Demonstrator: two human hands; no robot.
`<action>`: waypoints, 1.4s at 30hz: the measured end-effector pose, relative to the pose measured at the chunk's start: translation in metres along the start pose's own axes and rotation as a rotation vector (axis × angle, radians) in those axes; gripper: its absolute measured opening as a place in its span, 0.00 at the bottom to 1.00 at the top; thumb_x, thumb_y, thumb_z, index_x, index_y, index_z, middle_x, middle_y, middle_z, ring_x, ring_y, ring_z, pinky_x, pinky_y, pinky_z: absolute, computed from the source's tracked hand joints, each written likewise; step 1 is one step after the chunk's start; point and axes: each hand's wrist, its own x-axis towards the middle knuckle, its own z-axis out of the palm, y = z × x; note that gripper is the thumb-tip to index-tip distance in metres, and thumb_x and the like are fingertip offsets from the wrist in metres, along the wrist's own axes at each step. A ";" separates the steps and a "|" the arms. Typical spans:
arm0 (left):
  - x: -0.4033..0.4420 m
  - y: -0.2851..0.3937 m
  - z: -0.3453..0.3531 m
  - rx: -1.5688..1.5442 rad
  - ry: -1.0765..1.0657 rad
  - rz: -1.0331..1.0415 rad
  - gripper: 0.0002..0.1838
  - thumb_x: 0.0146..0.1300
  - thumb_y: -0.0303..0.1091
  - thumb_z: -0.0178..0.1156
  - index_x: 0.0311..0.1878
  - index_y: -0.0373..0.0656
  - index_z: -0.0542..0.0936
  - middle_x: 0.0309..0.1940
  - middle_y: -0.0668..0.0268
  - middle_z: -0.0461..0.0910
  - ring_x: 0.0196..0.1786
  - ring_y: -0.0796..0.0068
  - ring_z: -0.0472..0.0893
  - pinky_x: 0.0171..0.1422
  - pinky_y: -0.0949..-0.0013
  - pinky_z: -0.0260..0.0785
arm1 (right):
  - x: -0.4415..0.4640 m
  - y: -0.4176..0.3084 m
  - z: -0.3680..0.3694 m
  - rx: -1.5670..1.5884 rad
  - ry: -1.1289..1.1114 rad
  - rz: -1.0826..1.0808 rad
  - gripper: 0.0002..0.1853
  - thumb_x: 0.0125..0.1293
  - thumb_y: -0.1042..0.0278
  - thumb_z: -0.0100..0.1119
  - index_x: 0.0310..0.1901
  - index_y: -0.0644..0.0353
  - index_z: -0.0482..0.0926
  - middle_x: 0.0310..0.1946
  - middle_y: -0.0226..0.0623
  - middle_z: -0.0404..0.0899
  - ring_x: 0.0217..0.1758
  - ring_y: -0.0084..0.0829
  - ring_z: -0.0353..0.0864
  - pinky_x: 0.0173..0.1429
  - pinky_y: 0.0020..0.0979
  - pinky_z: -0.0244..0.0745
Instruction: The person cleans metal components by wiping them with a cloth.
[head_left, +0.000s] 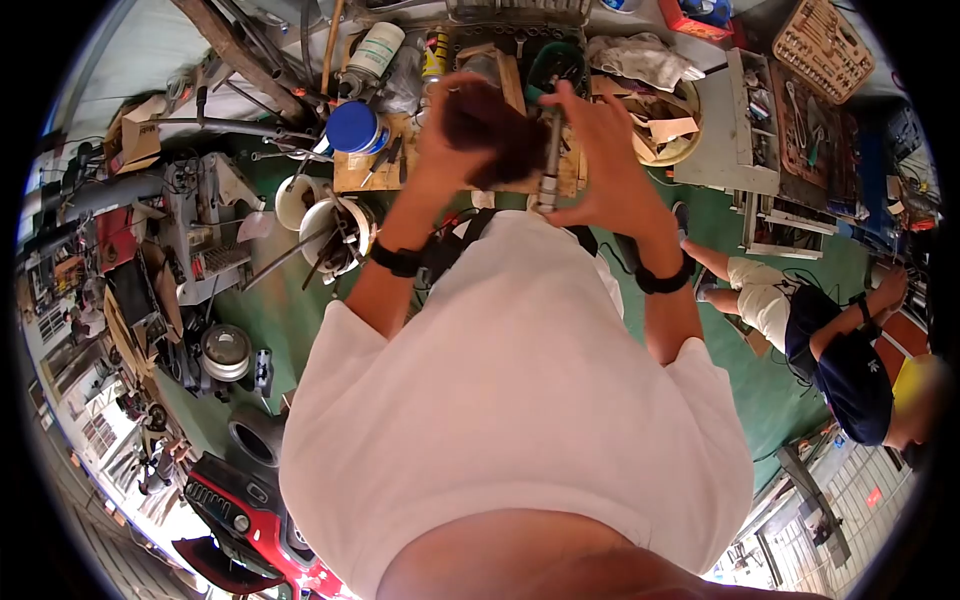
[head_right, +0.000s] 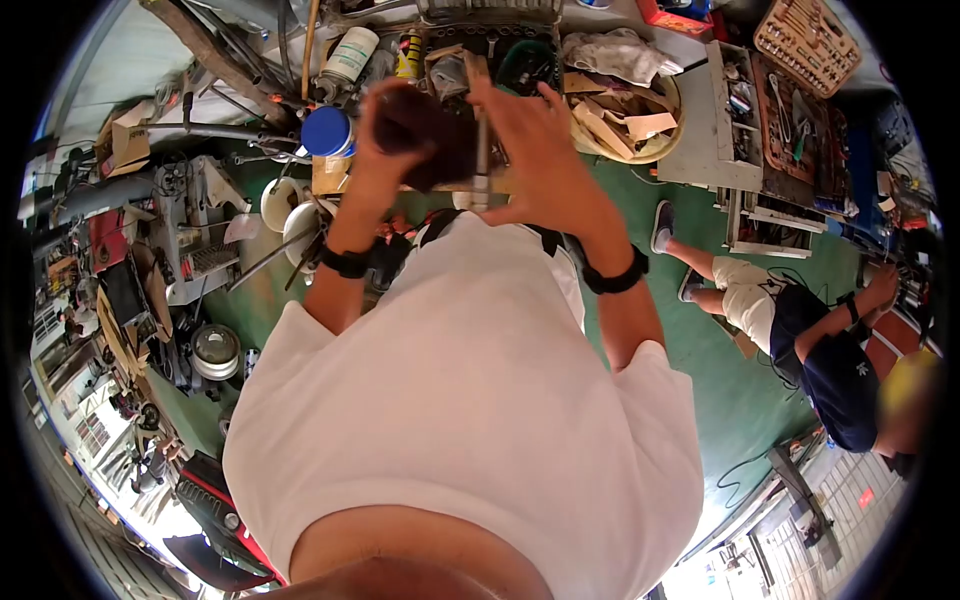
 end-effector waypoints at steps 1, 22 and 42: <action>-0.003 -0.004 -0.019 0.103 0.144 0.041 0.36 0.49 0.15 0.64 0.63 0.45 0.67 0.52 0.63 0.74 0.57 0.70 0.75 0.64 0.65 0.71 | -0.008 0.002 -0.004 0.081 -0.028 0.042 0.68 0.32 0.60 0.79 0.77 0.55 0.46 0.65 0.39 0.67 0.65 0.45 0.64 0.77 0.49 0.46; -0.109 -0.027 -0.067 -0.245 0.650 -0.492 0.30 0.53 0.20 0.61 0.61 0.39 0.67 0.53 0.58 0.75 0.57 0.61 0.76 0.64 0.60 0.70 | -0.141 0.252 0.215 -0.178 -0.694 0.558 0.43 0.42 0.54 0.79 0.59 0.55 0.66 0.69 0.54 0.56 0.60 0.54 0.74 0.59 0.50 0.74; -0.225 -0.074 -0.062 -0.340 0.924 -0.511 0.39 0.48 0.19 0.62 0.67 0.42 0.63 0.60 0.55 0.72 0.66 0.59 0.70 0.73 0.58 0.60 | -0.074 0.327 0.310 -0.670 -0.842 0.234 0.45 0.42 0.60 0.80 0.62 0.52 0.65 0.64 0.43 0.64 0.64 0.44 0.71 0.59 0.53 0.71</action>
